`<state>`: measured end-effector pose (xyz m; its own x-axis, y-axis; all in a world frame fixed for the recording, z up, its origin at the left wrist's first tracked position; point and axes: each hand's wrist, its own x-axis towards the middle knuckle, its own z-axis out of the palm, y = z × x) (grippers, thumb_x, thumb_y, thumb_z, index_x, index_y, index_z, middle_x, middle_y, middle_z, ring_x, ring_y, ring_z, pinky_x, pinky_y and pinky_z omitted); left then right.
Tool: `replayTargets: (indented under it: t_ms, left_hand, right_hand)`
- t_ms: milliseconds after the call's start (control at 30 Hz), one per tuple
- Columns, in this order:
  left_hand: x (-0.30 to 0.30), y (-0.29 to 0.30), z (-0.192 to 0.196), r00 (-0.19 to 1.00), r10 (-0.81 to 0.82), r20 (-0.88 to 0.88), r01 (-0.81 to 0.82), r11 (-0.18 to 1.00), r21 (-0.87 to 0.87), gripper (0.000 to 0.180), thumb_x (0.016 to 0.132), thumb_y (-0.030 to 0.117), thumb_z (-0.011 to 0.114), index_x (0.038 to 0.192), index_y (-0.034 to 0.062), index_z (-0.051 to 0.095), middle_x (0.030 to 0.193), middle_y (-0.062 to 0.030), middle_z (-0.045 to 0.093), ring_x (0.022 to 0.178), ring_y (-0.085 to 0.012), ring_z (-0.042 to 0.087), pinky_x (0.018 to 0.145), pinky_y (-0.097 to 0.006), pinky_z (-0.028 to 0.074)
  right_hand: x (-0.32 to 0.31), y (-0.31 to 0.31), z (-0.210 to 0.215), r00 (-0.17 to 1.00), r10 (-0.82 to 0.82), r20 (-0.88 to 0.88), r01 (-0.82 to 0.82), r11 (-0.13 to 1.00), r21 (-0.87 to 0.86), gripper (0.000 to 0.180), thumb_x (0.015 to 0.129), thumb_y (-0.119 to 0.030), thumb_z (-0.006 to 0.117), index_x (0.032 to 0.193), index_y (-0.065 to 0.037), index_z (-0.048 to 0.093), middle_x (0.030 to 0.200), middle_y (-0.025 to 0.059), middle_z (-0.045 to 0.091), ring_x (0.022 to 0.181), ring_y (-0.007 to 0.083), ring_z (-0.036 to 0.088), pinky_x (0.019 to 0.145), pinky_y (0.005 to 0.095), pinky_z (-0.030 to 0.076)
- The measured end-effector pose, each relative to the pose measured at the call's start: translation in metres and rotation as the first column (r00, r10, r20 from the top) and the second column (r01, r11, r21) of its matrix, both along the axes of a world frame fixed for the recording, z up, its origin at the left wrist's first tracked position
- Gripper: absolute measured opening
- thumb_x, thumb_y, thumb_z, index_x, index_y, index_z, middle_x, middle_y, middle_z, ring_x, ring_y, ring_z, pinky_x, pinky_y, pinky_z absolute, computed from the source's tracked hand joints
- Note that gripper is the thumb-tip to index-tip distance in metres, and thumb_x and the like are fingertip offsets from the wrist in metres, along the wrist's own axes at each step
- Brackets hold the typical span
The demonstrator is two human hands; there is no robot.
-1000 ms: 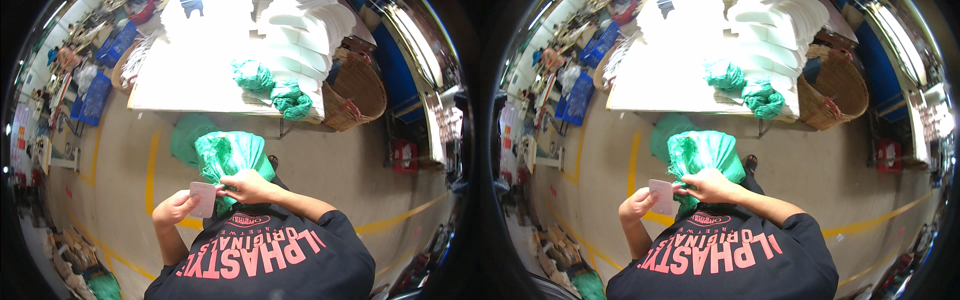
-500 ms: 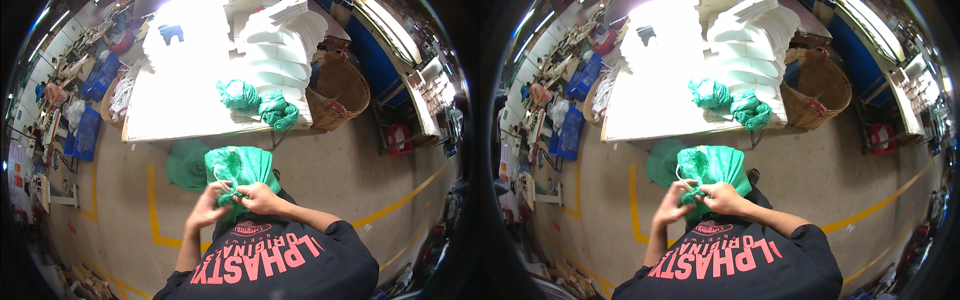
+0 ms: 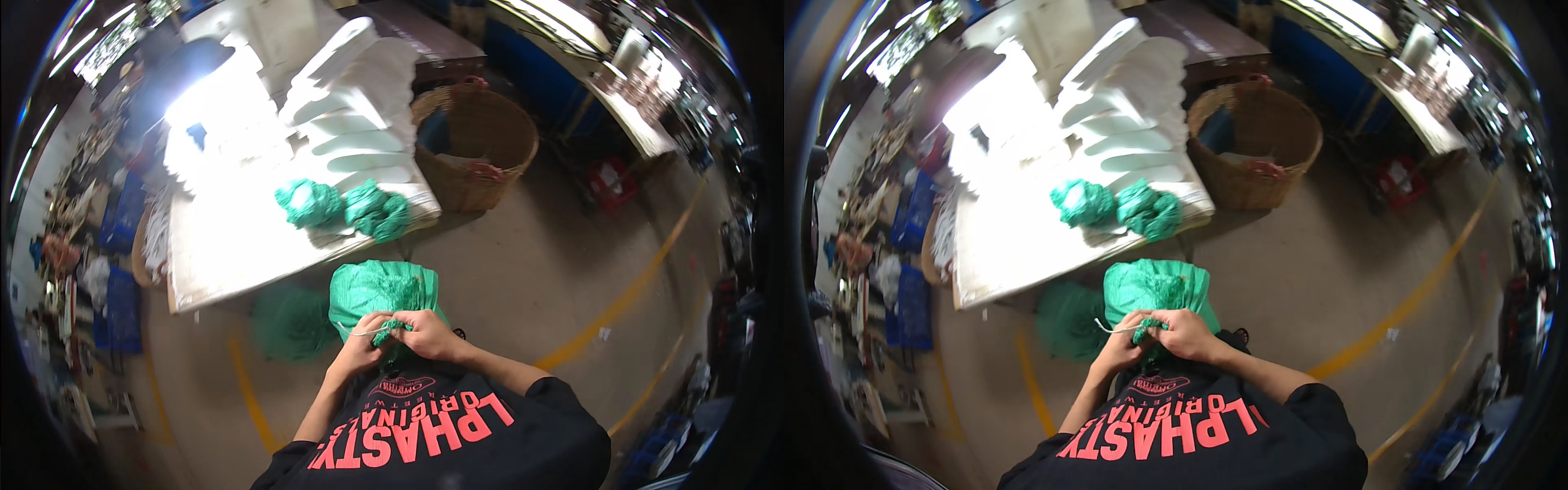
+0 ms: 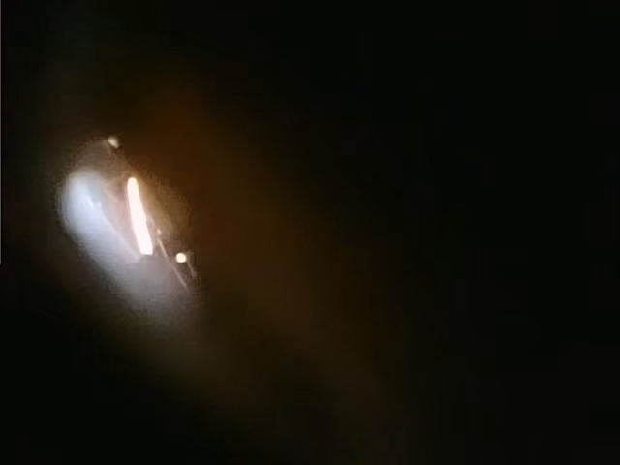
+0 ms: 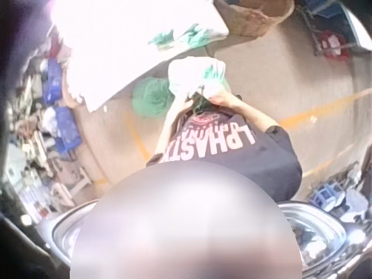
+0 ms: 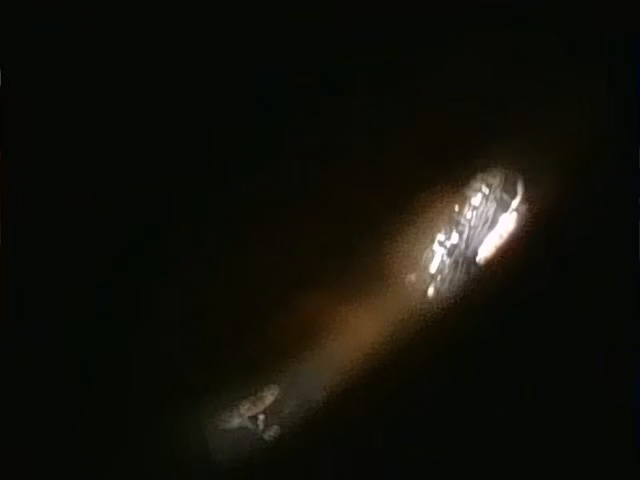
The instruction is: The person repeatedly picks up stacks of white plates from a table, places them into green mesh bags, and ties the bags closed with a rubber band. The person then places the tied bags on the table and repeats the process with additional stacks of plates.
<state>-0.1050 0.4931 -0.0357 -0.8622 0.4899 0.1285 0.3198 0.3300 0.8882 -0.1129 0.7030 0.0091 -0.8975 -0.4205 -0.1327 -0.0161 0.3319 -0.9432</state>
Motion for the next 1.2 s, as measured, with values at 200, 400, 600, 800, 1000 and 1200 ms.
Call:
replayTargets:
  t_ms: [200,400,600,800,1000,1200]
  left_hand:
    - [-0.029,0.098,-0.034,0.983,-0.084,-0.163,0.086,0.996,0.007,0.039,0.087,0.010,0.074,0.123,-0.0001,0.064,0.108,-0.0225,0.065,0.099,-0.0426,0.060,0.087,-0.048,0.050]
    - [-0.071,0.218,-0.040,0.958,-0.276,0.079,0.259,0.949,0.183,0.048,0.083,0.008,0.073,0.128,-0.0030,0.061,0.113,-0.0236,0.064,0.107,-0.0425,0.063,0.098,-0.043,0.050]
    - [-0.084,0.307,0.048,0.876,-0.390,0.284,0.221,0.847,0.483,0.035,0.086,0.001,0.068,0.121,-0.0003,0.061,0.109,-0.0077,0.065,0.110,-0.0181,0.062,0.097,-0.032,0.047]
    - [-0.112,0.376,0.099,0.860,-0.492,0.138,0.265,0.660,0.703,0.035,0.086,0.005,0.075,0.110,0.0096,0.050,0.105,-0.0036,0.056,0.097,-0.0150,0.056,0.085,-0.033,0.049]
    - [-0.176,0.441,0.088,0.663,-0.704,0.255,0.050,0.381,0.923,0.014,0.097,0.012,0.060,0.095,0.0150,0.047,0.093,0.0003,0.049,0.086,-0.0137,0.049,0.079,-0.034,0.044]
    - [-0.238,0.466,0.098,0.856,-0.481,0.189,0.075,0.476,0.876,0.015,0.106,0.021,0.038,0.093,0.0202,0.047,0.099,-0.0014,0.054,0.092,-0.0165,0.056,0.087,-0.039,0.049]
  right_hand:
    - [0.007,0.096,0.008,0.972,-0.233,-0.001,0.233,0.972,0.008,0.022,0.096,-0.023,0.068,0.106,-0.004,0.071,0.088,0.0249,0.069,0.083,0.0436,0.069,0.070,0.0448,0.052]
    - [0.002,0.205,0.031,0.909,-0.408,-0.091,0.405,0.913,-0.050,0.020,0.092,-0.017,0.068,0.107,-0.003,0.072,0.089,0.0227,0.070,0.085,0.0414,0.070,0.073,0.0417,0.053]
    - [-0.008,0.274,0.096,0.831,-0.476,-0.289,0.455,0.879,-0.140,0.022,0.087,-0.010,0.071,0.107,-0.004,0.075,0.090,0.0193,0.073,0.081,0.0380,0.072,0.070,0.0375,0.055]
    - [-0.041,0.294,0.144,0.499,-0.567,-0.655,0.523,0.800,-0.294,0.020,0.074,-0.008,0.075,0.093,-0.004,0.076,0.075,0.0118,0.069,0.063,0.0317,0.068,0.056,0.0366,0.052]
    - [-0.098,0.322,0.173,0.166,-0.494,-0.853,0.566,0.756,-0.328,0.020,0.058,-0.013,0.074,0.076,-0.006,0.066,0.062,0.0038,0.058,0.053,0.0246,0.060,0.051,0.0346,0.046]
    - [-0.165,0.328,0.196,0.026,-0.372,-0.928,0.589,0.756,-0.287,0.028,0.054,-0.022,0.075,0.076,-0.008,0.066,0.062,0.0009,0.055,0.054,0.0196,0.059,0.052,0.0340,0.045]
